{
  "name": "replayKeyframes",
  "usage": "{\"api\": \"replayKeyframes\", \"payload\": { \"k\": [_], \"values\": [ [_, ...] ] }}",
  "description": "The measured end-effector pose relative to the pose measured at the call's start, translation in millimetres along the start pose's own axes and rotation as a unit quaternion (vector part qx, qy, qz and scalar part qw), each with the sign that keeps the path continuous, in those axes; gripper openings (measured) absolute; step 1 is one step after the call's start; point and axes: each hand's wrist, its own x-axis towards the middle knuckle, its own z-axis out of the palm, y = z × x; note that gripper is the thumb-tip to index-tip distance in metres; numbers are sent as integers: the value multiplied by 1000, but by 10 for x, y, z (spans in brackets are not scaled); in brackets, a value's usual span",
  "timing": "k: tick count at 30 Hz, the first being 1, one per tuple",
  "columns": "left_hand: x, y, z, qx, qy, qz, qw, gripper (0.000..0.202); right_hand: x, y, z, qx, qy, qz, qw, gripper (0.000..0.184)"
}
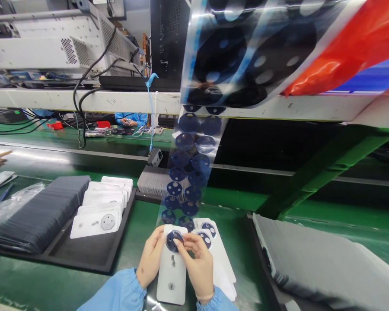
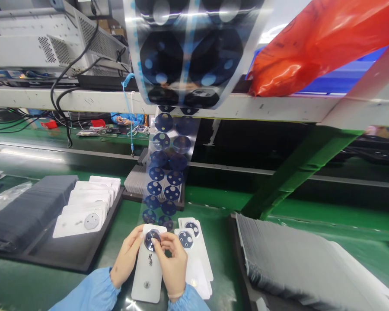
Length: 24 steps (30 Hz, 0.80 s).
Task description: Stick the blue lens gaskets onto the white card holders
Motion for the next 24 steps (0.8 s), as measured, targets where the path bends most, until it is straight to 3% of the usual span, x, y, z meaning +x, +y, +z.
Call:
{"api": "replayKeyframes", "payload": {
  "k": [14,18,24],
  "values": [
    [-10,-19,22,-18,-21,-10,1000,35,0,29,-9,-24,-11,-21,999,22],
    [-21,-65,52,-56,-37,-21,998,36,-51,34,-4,-98,8,-100,990,16],
    [-33,-83,74,-79,-15,-4,997,30,-132,61,45,-229,81,-256,936,19]
  ]
}}
